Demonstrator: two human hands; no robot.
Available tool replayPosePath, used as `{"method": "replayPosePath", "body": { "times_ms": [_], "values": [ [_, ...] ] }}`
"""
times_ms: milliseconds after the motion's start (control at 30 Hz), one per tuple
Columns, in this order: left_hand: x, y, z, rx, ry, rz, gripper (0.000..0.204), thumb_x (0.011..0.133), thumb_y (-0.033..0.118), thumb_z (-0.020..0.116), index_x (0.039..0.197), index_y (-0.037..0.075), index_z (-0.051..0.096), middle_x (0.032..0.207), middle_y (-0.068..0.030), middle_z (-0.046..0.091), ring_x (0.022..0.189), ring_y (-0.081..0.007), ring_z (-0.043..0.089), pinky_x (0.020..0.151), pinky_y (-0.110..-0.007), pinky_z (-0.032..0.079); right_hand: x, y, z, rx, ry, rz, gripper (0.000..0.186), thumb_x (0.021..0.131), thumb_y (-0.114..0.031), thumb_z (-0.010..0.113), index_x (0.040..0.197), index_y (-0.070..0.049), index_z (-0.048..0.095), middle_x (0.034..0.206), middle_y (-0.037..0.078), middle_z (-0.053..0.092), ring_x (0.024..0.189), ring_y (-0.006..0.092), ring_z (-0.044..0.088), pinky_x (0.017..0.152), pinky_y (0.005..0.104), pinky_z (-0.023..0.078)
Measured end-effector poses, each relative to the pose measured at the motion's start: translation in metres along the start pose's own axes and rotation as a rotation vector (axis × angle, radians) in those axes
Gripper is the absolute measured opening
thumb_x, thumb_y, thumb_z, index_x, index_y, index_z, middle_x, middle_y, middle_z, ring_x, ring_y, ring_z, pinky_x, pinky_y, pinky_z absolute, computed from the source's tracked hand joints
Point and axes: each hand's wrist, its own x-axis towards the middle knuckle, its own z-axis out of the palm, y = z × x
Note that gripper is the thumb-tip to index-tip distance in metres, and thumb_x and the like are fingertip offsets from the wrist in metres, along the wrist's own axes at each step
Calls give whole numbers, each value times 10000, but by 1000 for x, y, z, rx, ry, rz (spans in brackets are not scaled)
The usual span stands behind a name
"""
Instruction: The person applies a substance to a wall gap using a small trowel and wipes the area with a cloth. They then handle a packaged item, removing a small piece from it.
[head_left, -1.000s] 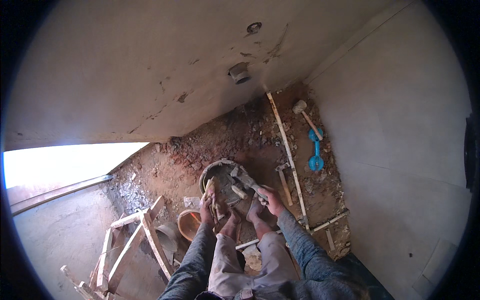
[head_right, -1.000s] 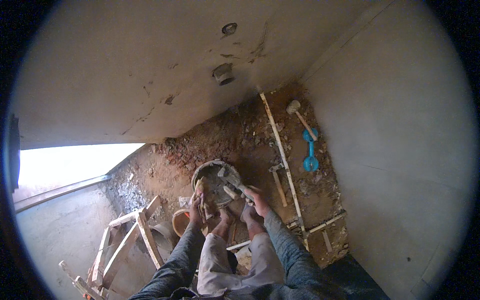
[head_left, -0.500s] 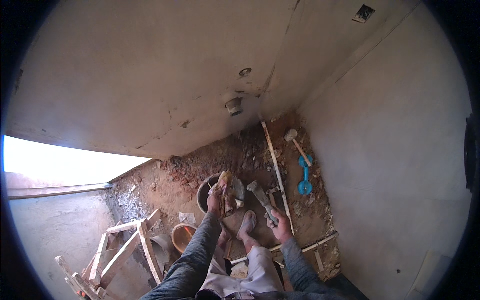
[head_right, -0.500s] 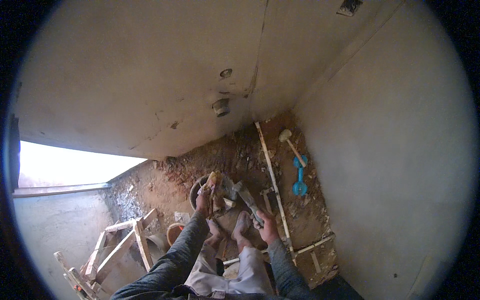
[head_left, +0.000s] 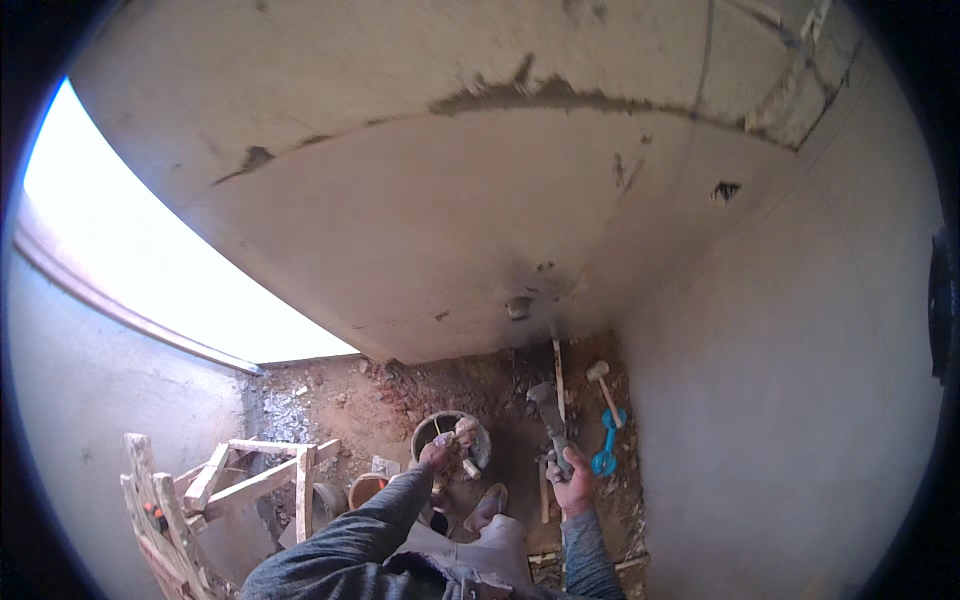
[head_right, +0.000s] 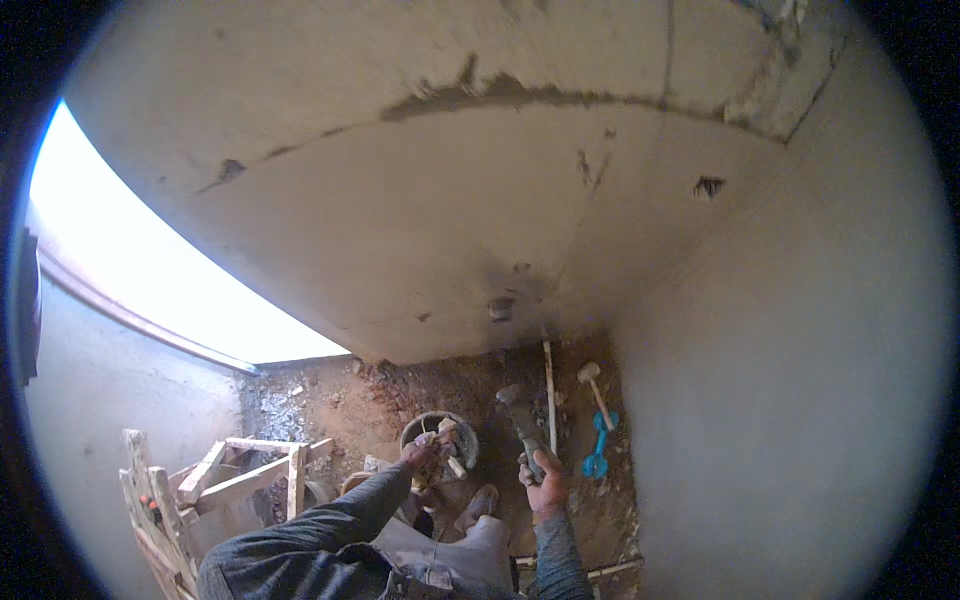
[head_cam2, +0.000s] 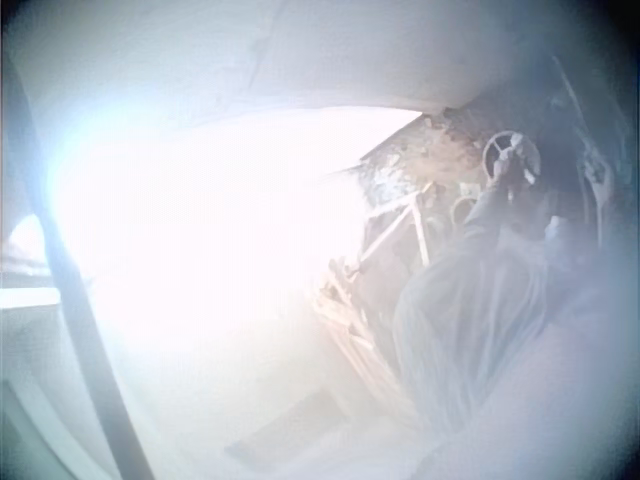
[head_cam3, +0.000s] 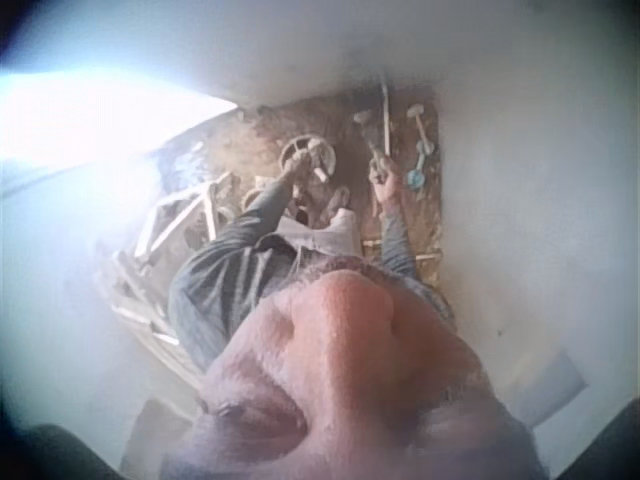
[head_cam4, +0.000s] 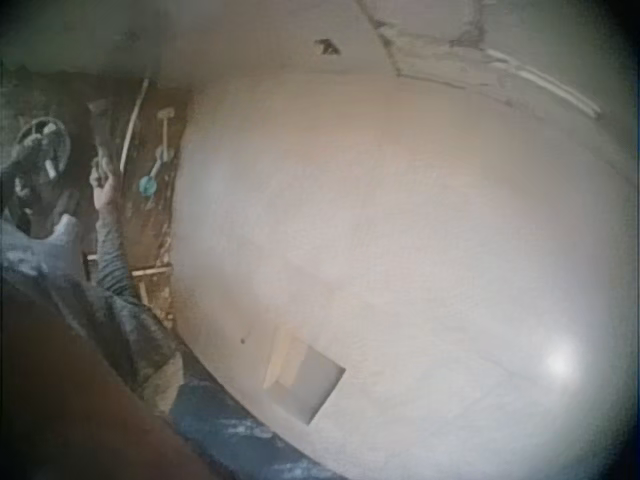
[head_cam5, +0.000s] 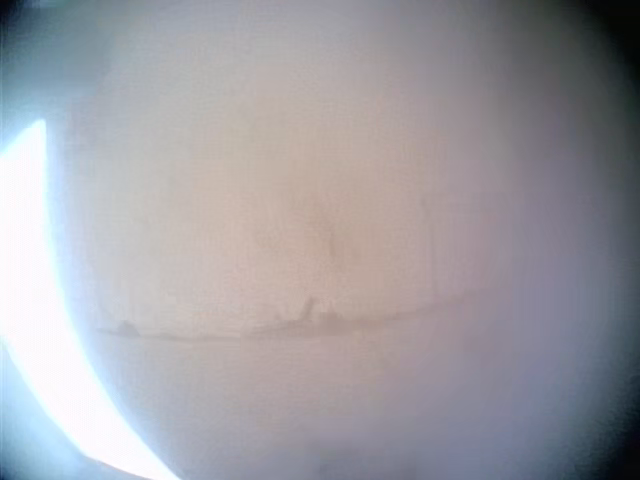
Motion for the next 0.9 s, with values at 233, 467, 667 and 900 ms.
{"method": "replayPosePath", "body": {
  "times_ms": [233, 467, 667, 900],
  "values": [
    [-54, 65, -87, 1, 123, 249, 846, 811, 664, 652, 1348, 22, 532, 1107, -121, 668, 958, -305, 630, 822, -429, 514, -21, -60, 144, -45, -153, -139, 329, 903, -316, 664, 1116, -70, 615, 899, 54, 618, 646, 122, 494, 561, 256, 368],
    [-68, 134, -207, 114, 343, 97, 478, 895, 492, 656, 1137, 82, 695, 1035, -86, 721, 926, -189, 688, 784, -345, 532, -34, -87, 319, -61, -350, -444, 376, 932, -330, 603, 1202, -70, 578, 934, 55, 611, 685, 118, 505, 571, 261, 398],
    [-41, 161, -317, 712, 80, 460, 380, 974, 395, 521, 1213, 119, 627, 1119, -97, 678, 1012, -238, 660, 832, -378, 533, -13, -62, 436, -68, -189, -751, 342, 943, -267, 591, 1213, -59, 562, 915, 45, 596, 715, 119, 534, 572, 263, 411],
    [-1, 148, -439, 1132, -157, 477, 347, 976, 322, 427, 1197, 96, 568, 1139, -142, 646, 1087, -317, 646, 860, -449, 534, 51, -22, 475, -334, 247, -1147, 314, 972, -184, 578, 1240, -24, 551, 989, 72, 625, 796, 122, 587, 659, 296, 497]
  ]
}}
